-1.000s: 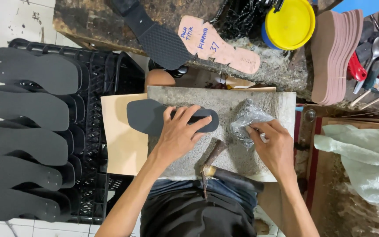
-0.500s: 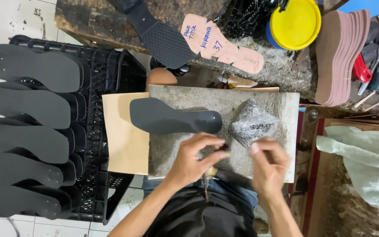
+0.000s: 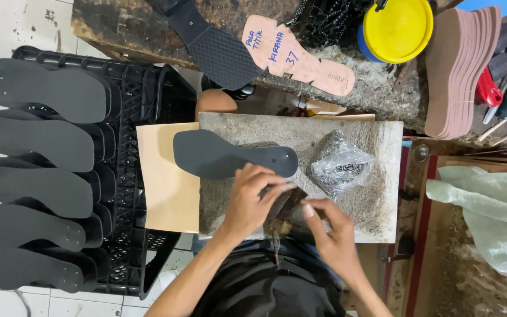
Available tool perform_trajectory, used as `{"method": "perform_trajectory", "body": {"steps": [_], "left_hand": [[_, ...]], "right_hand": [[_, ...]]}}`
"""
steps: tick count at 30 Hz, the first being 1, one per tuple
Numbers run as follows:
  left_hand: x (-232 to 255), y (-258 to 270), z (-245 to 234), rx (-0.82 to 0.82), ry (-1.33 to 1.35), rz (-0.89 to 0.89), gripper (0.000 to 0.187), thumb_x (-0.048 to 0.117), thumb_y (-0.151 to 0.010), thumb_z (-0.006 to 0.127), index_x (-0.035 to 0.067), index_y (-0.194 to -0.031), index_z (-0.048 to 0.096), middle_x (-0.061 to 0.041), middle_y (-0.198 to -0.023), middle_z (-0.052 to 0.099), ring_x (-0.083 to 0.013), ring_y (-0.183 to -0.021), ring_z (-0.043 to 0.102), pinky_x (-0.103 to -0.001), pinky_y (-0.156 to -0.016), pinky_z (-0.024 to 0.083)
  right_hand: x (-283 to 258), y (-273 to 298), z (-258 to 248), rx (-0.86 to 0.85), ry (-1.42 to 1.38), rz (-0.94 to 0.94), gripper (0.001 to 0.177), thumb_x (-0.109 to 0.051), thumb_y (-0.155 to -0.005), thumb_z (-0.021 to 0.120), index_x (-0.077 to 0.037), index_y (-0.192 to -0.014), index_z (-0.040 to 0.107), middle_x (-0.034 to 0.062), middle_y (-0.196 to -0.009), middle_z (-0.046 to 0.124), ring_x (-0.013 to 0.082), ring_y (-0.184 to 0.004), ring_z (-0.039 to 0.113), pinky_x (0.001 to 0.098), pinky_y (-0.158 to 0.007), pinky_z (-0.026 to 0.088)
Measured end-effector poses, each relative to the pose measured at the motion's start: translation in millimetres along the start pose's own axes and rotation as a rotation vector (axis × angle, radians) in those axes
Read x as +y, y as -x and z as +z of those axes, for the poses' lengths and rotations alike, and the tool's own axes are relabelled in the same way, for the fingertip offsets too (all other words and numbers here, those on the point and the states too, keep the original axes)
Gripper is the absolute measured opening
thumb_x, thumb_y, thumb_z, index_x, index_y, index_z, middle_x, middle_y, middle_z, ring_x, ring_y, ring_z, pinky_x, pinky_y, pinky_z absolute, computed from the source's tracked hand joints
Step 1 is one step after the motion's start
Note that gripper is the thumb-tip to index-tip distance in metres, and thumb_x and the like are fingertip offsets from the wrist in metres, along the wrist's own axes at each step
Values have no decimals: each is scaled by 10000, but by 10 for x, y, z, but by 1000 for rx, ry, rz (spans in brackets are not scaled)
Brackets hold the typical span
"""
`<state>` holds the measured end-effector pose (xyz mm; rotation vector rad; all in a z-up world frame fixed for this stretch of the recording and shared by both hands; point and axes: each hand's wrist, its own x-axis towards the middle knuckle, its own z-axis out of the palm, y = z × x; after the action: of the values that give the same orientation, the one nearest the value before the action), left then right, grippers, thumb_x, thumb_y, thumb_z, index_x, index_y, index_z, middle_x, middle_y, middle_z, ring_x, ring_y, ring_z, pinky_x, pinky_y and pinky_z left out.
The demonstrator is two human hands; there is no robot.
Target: Hammering small nails into the heel area of shoe soles on a stone block at a workbench.
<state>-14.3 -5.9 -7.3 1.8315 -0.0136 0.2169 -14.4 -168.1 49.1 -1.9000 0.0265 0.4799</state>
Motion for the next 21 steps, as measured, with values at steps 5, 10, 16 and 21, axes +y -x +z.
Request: {"method": "perform_trajectory", "body": {"steps": [5,10,16,21], "left_hand": [[-55,-176,-6,-13,-409,67,54,168,-762,670,149,-808,648,46,-771,584,-133,-739,459,-310,-692,234],[-95,-209,14,-37,-422,41,30,198,-775,654,176,-794,647,72,-769,589,-126,-754,470,-321,-682,216],[-116,-222,21,-12,-413,77,29,218,-784,648,190,-789,651,80,-780,597,-114,-753,469,-325,-676,191],[-101,-230,13,-56,-430,40,64,236,-770,652,182,-804,653,66,-795,613,-130,-767,473,-332,-660,196]], "right_hand": [[231,98,-194,-300,987,-200,588,-642,-658,606,-83,-829,540,58,-742,535,241,-651,548,333,-534,467],[329,166,-222,-358,993,-326,340,-438,-785,584,-110,-842,516,40,-765,502,230,-674,526,326,-555,440],[397,246,-315,-197,572,-301,351,-379,-775,527,-50,-889,569,69,-763,608,173,-548,580,264,-457,460],[323,240,-321,-97,363,-280,249,-217,-657,693,-48,-781,558,40,-672,639,78,-437,576,188,-314,444]]}}
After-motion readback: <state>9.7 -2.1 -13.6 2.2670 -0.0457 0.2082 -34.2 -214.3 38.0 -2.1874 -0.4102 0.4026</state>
